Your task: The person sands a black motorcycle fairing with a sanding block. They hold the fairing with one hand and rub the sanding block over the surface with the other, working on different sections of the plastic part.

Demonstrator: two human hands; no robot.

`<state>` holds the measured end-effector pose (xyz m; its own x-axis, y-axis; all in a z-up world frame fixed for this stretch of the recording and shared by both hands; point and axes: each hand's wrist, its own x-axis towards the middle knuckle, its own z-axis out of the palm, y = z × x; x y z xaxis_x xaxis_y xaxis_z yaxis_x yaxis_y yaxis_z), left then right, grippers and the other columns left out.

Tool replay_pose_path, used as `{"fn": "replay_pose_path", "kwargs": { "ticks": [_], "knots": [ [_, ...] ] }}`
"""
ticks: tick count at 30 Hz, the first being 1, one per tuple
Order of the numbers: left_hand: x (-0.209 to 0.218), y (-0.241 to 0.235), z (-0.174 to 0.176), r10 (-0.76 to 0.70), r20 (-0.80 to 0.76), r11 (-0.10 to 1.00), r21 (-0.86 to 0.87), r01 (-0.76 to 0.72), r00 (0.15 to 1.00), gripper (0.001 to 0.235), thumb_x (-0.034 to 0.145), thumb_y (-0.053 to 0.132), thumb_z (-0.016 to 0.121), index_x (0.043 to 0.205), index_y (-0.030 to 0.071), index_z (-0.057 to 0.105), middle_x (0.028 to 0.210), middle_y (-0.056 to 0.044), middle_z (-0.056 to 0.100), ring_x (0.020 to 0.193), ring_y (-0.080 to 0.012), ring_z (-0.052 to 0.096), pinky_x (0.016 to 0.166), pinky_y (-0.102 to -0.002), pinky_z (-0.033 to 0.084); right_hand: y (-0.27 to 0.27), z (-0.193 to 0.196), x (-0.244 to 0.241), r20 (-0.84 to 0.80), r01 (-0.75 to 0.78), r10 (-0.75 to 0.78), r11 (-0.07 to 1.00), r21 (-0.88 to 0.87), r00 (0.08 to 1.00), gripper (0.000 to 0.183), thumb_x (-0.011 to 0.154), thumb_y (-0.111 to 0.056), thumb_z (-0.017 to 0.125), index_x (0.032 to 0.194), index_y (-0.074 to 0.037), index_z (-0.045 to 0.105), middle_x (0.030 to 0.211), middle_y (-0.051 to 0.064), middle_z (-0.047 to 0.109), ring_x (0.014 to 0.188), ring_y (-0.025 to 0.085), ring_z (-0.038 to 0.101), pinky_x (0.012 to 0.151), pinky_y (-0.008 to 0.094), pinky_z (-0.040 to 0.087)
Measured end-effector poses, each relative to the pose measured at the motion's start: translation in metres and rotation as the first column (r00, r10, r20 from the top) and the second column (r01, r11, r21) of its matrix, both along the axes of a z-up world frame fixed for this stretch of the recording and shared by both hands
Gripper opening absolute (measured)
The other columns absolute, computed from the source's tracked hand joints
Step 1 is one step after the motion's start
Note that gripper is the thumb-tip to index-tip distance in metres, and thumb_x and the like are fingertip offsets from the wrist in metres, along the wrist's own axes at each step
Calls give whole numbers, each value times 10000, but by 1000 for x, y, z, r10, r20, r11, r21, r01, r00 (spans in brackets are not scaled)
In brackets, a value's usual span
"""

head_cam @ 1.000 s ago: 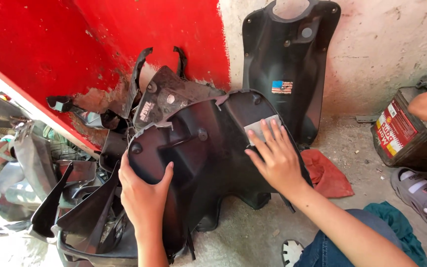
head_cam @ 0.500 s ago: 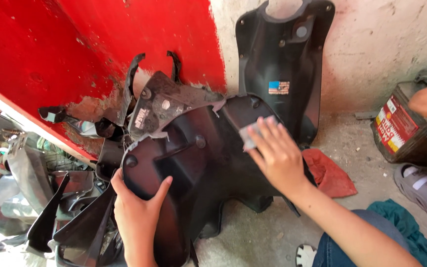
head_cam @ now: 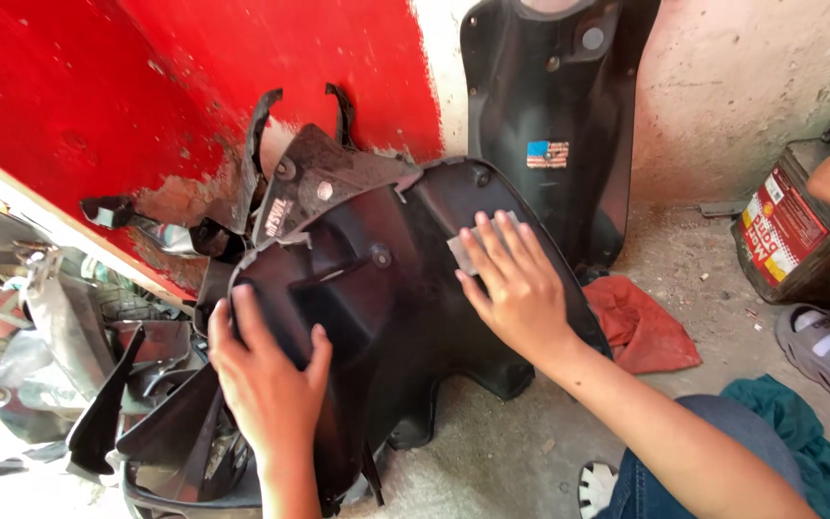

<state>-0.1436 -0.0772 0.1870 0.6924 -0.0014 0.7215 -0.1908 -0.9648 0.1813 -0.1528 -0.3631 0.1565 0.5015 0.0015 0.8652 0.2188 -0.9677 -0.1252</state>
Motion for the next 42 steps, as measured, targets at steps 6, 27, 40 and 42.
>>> {"fn": "replay_pose_path", "kwargs": {
  "ticks": [6, 27, 40, 42],
  "knots": [
    [-2, -12, -1, 7, 55, 966, 259, -21, 998, 797, 843, 382, 701, 1562, 156, 442, 1622, -325, 281, 1430, -494, 383, 1095, -554, 419, 3, -4, 1, -55, 17, -15, 1000, 23, 998, 472, 979, -239, 677, 1403, -37, 633, 1460, 201, 587, 1400, 378, 516, 1189, 501, 376],
    [-20, -18, -4, -40, 74, 973, 229, 22, 996, 575, 833, 300, 680, 1396, 211, 601, 1591, -300, 368, 1423, -523, 394, 1010, -561, 446, 6, 0, -1, 29, -52, 54, 996, -75, 998, 455, 928, -181, 724, 1364, -64, 663, 1440, 169, 612, 1370, 339, 550, 1170, 460, 427],
    [-15, -11, -8, -72, 81, 970, 239, 51, 994, 497, 840, 298, 694, 1325, 198, 644, 1596, -302, 374, 1425, -535, 396, 992, -572, 459, 4, 15, -1, -35, -67, 66, 997, -39, 997, 588, 909, -236, 738, 1420, 12, 585, 1472, 200, 563, 1362, 340, 554, 1122, 459, 439],
    [-16, -11, -9, -72, 78, 969, 240, 52, 994, 495, 840, 298, 694, 1323, 199, 646, 1596, -300, 375, 1425, -534, 397, 992, -572, 460, 5, 15, -1, -28, -44, 43, 998, -33, 999, 558, 920, -218, 744, 1416, -9, 596, 1465, 184, 577, 1350, 328, 575, 1119, 452, 453]
  ]
}}
